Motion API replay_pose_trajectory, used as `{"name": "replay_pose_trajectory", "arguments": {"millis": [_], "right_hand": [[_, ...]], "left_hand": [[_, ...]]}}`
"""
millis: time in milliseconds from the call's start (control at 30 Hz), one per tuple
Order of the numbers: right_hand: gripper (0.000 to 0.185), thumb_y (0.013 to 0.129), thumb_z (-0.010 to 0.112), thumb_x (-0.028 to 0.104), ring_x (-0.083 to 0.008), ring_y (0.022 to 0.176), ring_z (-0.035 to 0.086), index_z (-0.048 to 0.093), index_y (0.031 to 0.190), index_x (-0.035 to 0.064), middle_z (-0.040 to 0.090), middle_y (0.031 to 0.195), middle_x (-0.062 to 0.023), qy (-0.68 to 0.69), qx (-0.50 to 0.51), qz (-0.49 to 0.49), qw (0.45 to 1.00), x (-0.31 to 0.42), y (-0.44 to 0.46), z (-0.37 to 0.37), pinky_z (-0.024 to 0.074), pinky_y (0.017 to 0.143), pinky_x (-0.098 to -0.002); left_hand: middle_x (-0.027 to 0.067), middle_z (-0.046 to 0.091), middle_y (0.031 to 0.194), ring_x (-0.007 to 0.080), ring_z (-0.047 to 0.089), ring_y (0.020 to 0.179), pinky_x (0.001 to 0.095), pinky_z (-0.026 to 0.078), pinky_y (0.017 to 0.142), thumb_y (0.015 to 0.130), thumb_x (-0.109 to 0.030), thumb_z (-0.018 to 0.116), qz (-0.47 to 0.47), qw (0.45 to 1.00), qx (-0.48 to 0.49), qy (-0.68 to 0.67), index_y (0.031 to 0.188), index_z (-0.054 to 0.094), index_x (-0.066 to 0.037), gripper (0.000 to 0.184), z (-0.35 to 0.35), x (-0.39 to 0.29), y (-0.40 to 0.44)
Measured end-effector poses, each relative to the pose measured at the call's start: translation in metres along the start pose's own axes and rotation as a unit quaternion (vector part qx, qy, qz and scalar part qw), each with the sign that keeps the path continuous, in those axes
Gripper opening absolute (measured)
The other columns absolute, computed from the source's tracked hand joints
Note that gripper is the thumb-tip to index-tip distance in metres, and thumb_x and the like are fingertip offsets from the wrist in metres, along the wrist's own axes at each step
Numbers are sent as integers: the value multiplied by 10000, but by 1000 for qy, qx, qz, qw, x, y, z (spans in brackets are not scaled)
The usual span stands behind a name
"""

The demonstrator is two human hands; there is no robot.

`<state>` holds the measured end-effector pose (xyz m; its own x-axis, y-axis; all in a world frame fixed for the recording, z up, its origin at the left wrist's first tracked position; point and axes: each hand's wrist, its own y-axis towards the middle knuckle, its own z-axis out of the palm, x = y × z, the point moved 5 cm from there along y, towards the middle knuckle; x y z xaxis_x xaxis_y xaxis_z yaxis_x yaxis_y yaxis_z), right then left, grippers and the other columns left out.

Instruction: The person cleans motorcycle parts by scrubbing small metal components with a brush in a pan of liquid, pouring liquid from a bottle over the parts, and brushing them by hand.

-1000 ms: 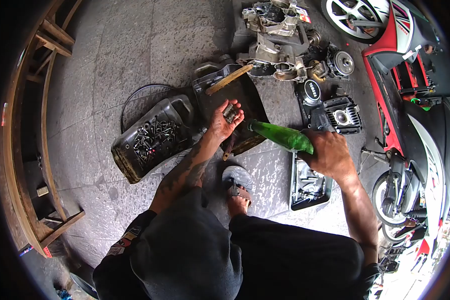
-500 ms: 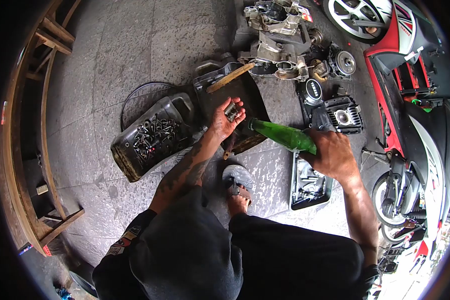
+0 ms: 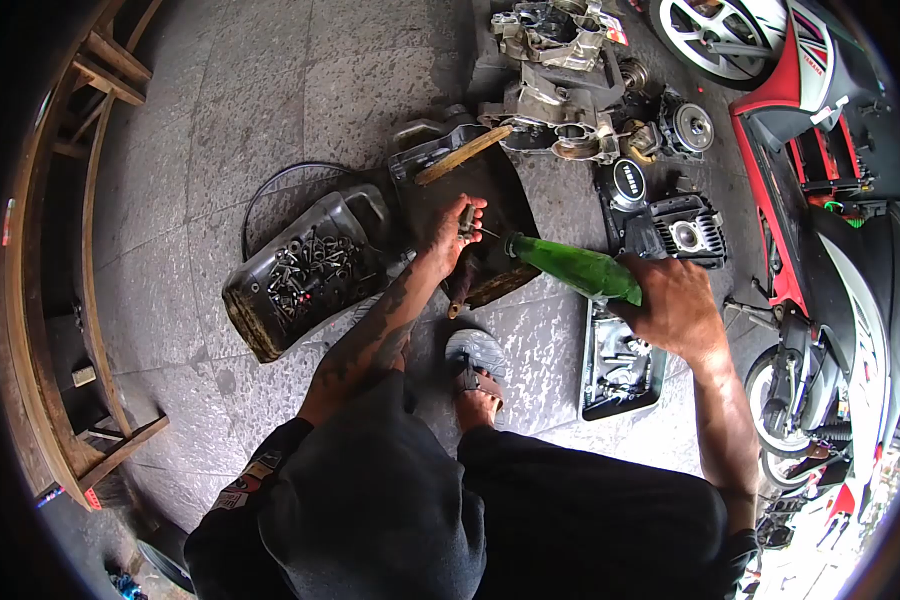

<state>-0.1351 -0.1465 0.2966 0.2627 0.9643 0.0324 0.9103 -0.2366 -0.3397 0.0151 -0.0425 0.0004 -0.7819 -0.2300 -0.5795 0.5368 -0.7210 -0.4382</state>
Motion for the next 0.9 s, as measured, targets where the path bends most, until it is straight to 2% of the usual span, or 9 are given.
{"name": "replay_pose_trajectory", "arguments": {"millis": [133,200,300,400,467,767,900], "right_hand": [[325,712,658,232,-317,724,636,601,983,62,641,757,-160,-6,-4,16,1000,-2,0,-4,488,692,-415],[312,715,657,232,-316,723,637,603,972,64,640,755,-160,-12,-7,19,1000,-4,-1,-4,490,690,-415],[310,719,658,234,-313,718,638,603,973,64,639,754,-164,-28,-3,8,1000,-4,-2,0,492,686,-413],[311,720,658,233,-309,721,640,604,975,64,638,742,-162,-43,-51,-17,998,-1,-4,-4,494,690,-411],[323,717,660,233,-311,734,642,604,985,61,641,732,-151,-16,2,23,1000,-4,-2,-5,494,703,-409],[317,714,657,220,-300,720,645,605,983,61,639,731,-156,-34,-8,-14,999,1,-3,-6,499,693,-403],[306,715,654,220,-302,732,644,604,973,63,640,734,-155,-9,0,8,1000,2,-2,-9,494,707,-404]], "left_hand": [[-4,542,788,94,505,690,279,455,609,936,-460,364,-8,1000,-8,-4,974,605,-32,492,-2,2,2],[-4,544,794,91,505,707,276,447,621,923,-545,286,-4,1000,14,13,985,605,-40,600,-2,2,3],[-8,546,804,89,501,718,271,429,645,902,-597,265,-2,999,6,34,1005,608,-65,641,-2,-3,1],[-17,548,828,83,492,745,278,406,686,881,-638,251,9,999,-1,49,1023,609,-90,670,0,-7,-2],[-20,547,839,82,488,757,286,400,701,876,-646,253,4,998,-10,55,1030,608,-95,673,-3,-5,-1],[-14,547,876,90,487,791,303,392,727,862,-666,266,6,999,-31,37,1052,597,-109,675,-9,1,4],[-6,558,889,92,498,808,310,399,723,860,-668,266,16,998,-33,41,1041,593,-114,669,-10,1,5]]}}
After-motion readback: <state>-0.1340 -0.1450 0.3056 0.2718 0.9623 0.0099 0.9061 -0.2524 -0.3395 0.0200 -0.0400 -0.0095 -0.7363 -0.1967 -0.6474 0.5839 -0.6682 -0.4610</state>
